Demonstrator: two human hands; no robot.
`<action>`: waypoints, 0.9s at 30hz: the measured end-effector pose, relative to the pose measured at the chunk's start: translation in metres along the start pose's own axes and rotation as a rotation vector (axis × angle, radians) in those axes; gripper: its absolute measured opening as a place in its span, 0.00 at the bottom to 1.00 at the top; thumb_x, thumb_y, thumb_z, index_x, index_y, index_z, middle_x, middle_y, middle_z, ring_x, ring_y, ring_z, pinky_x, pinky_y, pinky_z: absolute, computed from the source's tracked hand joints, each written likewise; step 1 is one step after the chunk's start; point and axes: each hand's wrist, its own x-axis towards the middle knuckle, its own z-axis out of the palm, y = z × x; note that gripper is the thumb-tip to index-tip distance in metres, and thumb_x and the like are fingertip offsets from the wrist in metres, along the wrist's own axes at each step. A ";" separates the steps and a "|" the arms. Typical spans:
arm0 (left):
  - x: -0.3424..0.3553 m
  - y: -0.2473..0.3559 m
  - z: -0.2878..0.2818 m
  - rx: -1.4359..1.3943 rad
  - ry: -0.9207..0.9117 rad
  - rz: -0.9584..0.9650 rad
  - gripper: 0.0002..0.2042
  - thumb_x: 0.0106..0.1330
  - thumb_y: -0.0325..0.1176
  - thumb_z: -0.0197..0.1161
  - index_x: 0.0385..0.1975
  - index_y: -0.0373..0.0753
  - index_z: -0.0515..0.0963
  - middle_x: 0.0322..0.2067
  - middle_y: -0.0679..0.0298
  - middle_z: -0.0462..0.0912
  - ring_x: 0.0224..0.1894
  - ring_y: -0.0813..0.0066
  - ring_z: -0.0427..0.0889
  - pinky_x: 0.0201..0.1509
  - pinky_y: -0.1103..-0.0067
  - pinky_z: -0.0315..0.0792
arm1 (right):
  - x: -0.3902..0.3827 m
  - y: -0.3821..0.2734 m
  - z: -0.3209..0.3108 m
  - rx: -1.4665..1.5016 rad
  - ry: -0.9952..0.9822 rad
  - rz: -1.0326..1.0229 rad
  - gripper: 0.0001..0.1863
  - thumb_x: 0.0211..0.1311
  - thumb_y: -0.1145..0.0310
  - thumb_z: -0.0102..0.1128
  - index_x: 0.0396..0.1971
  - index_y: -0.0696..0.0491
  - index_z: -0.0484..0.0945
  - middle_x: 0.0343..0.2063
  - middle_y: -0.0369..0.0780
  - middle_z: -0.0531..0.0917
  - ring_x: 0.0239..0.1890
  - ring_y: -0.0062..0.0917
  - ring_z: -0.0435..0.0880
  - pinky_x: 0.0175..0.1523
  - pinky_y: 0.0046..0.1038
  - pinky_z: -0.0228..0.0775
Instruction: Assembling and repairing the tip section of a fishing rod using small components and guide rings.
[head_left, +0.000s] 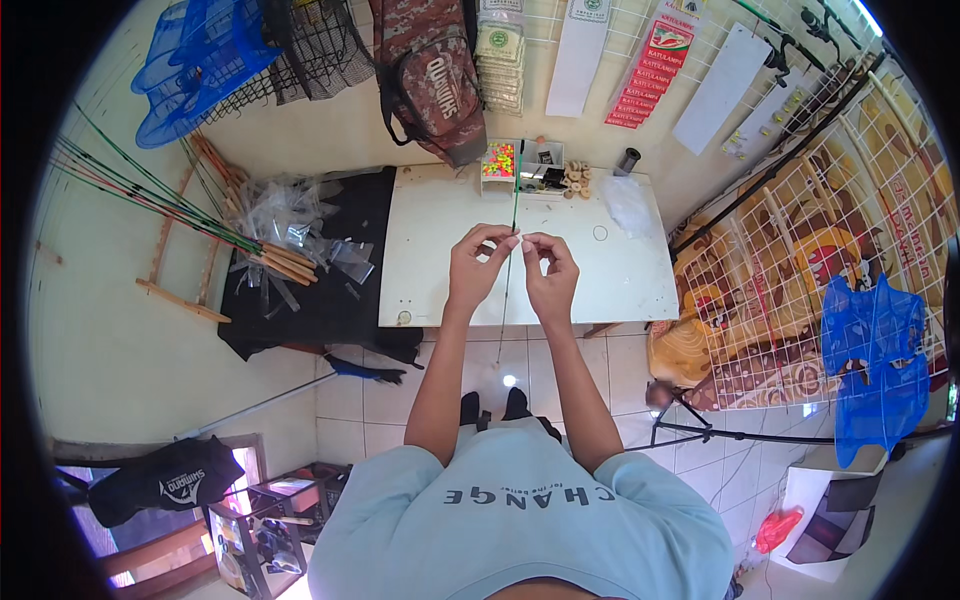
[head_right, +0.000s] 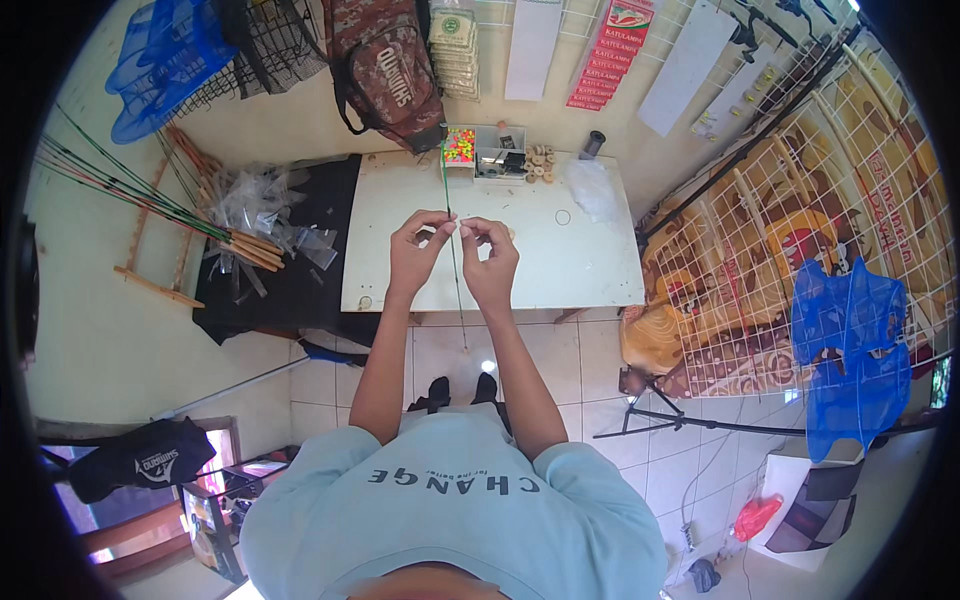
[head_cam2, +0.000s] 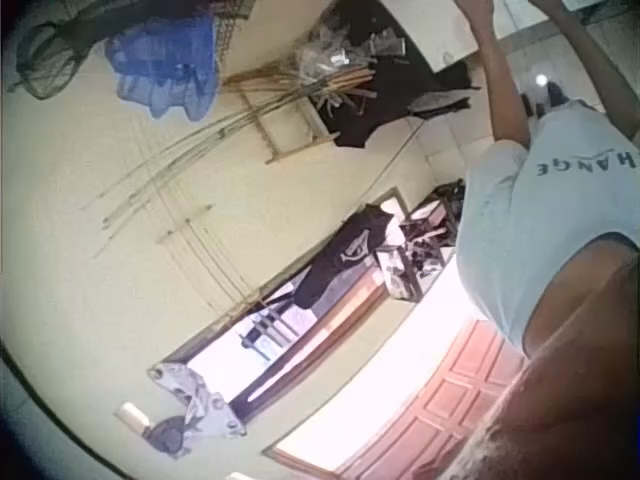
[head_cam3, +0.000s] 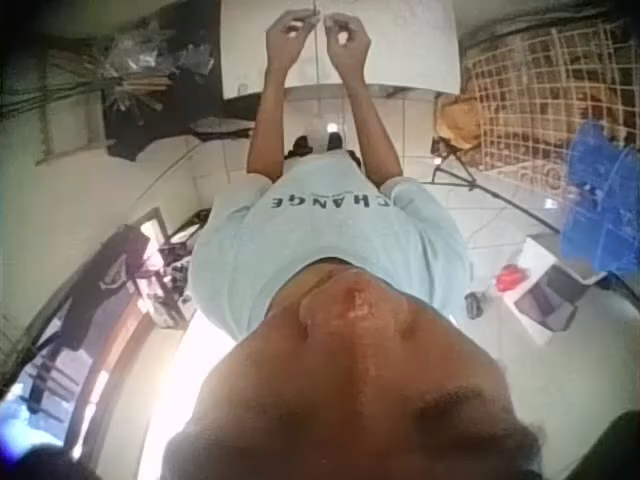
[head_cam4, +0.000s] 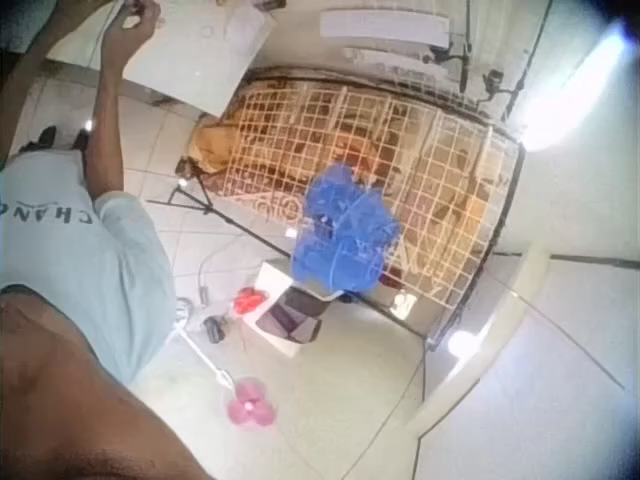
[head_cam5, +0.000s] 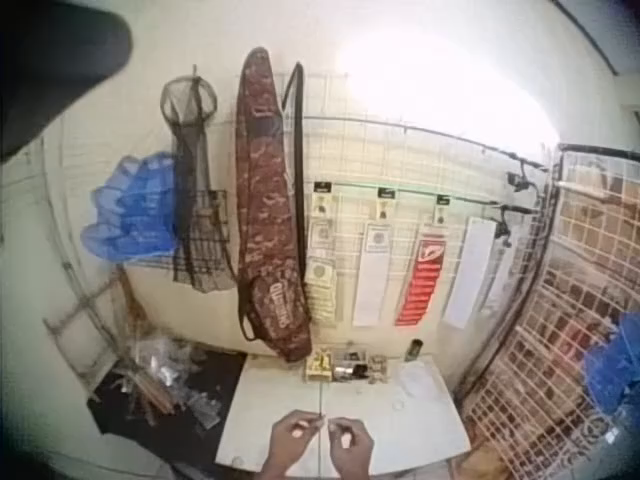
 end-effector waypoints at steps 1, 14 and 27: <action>0.000 0.000 0.001 0.010 0.014 -0.009 0.05 0.60 0.27 0.65 0.36 0.38 0.81 0.38 0.65 0.82 0.40 0.80 0.79 0.38 0.84 0.71 | 0.001 -0.003 0.000 0.004 0.005 0.006 0.04 0.58 0.76 0.62 0.33 0.58 0.79 0.32 0.36 0.80 0.32 0.16 0.74 0.39 0.19 0.66; 0.005 0.008 0.008 -0.007 0.066 0.082 0.09 0.60 0.27 0.65 0.40 0.39 0.82 0.36 0.65 0.82 0.35 0.81 0.79 0.35 0.84 0.71 | 0.015 -0.010 -0.006 0.149 0.012 0.230 0.08 0.59 0.70 0.64 0.33 0.59 0.82 0.31 0.35 0.83 0.30 0.12 0.74 0.38 0.17 0.66; 0.010 -0.002 -0.004 -0.052 0.002 0.090 0.09 0.57 0.26 0.68 0.37 0.38 0.82 0.37 0.63 0.83 0.35 0.79 0.80 0.36 0.84 0.72 | 0.006 -0.021 0.002 0.346 0.008 0.389 0.09 0.58 0.71 0.65 0.35 0.60 0.81 0.31 0.37 0.84 0.34 0.15 0.78 0.43 0.18 0.69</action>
